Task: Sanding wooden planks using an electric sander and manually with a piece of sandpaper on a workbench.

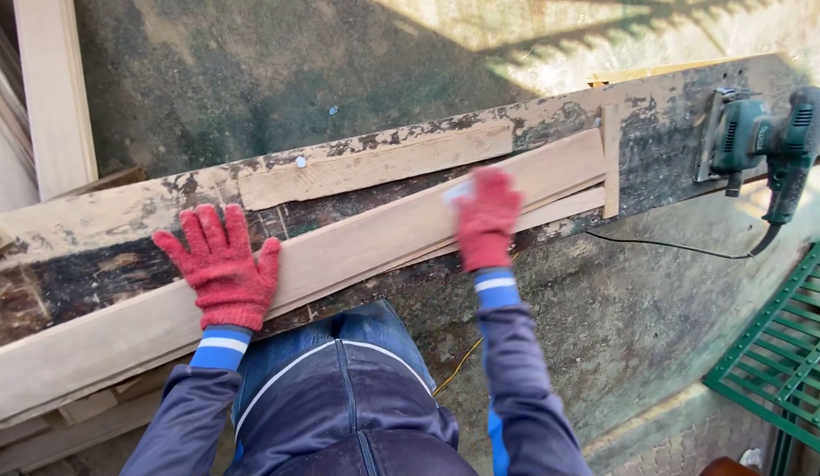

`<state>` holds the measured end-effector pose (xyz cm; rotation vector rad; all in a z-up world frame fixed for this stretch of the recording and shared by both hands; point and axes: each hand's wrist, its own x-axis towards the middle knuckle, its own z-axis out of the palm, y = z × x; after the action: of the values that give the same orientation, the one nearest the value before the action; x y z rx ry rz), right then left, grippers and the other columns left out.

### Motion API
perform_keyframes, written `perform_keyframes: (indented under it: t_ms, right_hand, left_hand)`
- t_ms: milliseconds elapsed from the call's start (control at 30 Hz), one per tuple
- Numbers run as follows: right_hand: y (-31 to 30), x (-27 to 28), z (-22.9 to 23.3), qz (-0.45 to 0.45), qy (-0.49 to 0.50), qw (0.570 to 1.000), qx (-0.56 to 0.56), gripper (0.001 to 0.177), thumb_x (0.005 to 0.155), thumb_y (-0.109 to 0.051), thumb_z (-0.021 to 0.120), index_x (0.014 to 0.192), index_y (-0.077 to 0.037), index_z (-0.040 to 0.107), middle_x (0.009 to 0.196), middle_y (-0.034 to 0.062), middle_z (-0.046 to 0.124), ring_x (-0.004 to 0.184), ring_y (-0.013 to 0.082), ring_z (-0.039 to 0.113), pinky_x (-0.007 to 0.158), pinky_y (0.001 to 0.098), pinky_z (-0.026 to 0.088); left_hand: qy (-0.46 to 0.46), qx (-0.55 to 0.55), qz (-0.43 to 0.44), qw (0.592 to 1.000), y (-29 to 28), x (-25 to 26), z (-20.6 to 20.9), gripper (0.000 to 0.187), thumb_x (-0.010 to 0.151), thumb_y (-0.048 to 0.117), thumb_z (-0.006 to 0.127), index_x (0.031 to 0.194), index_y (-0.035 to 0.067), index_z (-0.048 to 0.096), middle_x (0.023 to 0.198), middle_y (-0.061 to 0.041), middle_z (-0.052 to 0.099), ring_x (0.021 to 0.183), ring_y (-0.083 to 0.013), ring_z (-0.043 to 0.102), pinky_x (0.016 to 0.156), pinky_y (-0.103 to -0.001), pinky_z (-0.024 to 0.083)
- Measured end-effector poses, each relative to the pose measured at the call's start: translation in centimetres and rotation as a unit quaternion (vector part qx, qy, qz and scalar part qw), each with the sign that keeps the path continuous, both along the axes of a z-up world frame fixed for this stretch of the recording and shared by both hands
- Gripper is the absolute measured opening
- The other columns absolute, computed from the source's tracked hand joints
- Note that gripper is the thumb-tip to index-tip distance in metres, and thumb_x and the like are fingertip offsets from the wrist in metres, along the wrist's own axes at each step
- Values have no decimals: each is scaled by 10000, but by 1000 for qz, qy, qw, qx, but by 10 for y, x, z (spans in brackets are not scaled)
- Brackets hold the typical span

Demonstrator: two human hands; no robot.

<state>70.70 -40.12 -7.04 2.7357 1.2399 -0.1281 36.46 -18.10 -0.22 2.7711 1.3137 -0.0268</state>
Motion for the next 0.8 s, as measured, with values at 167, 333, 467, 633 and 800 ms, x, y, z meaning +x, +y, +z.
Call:
perform_keyframes:
  t_ms: [167, 333, 467, 633, 800]
  right_hand:
    - [18, -26, 1, -81, -75, 984, -138, 680, 1103, -502, 337, 1646, -101, 257, 1694, 172, 249, 1567, 336, 222, 1223, 549, 212]
    - [122, -202, 64, 80, 115, 986, 92, 289, 785, -255, 661, 1071, -228, 641, 1095, -5, 548, 1215, 259, 541, 762, 408, 526]
    - [89, -192, 7, 219, 120, 953, 172, 683, 964, -576, 472, 1573, -277, 396, 1673, 87, 325, 1581, 295, 198, 1255, 596, 154]
    - [17, -67, -4, -4, 31, 999, -15, 658, 1097, -521, 342, 1664, -204, 235, 1723, 109, 186, 1583, 312, 144, 1251, 570, 78]
    - [70, -168, 25, 37, 53, 998, -2, 648, 1050, -469, 436, 1624, -196, 306, 1698, 130, 242, 1573, 336, 187, 1242, 555, 120]
  left_hand:
    - [-9, -7, 6, 1000, 2, 0, 1, 740, 993, 561, 596, 1510, 32, 623, 1524, -339, 577, 1491, -516, 435, 1239, -730, 79]
    - [-10, -8, 12, 1000, 2, -7, -12, 671, 1045, 491, 564, 1523, 21, 593, 1539, -316, 563, 1508, -481, 419, 1263, -711, 50]
    - [-121, -9, -4, 993, 8, -13, -19, 680, 981, 291, 644, 1529, -84, 494, 1518, -399, 508, 1454, -551, 405, 1211, -751, 73]
    - [-135, -4, 8, 991, 6, -13, -16, 654, 961, 273, 671, 1487, -92, 536, 1492, -378, 535, 1439, -534, 433, 1214, -738, 104]
    - [-132, -18, 5, 991, 7, -13, -17, 673, 994, 346, 643, 1502, -74, 508, 1498, -366, 521, 1444, -514, 431, 1241, -715, 101]
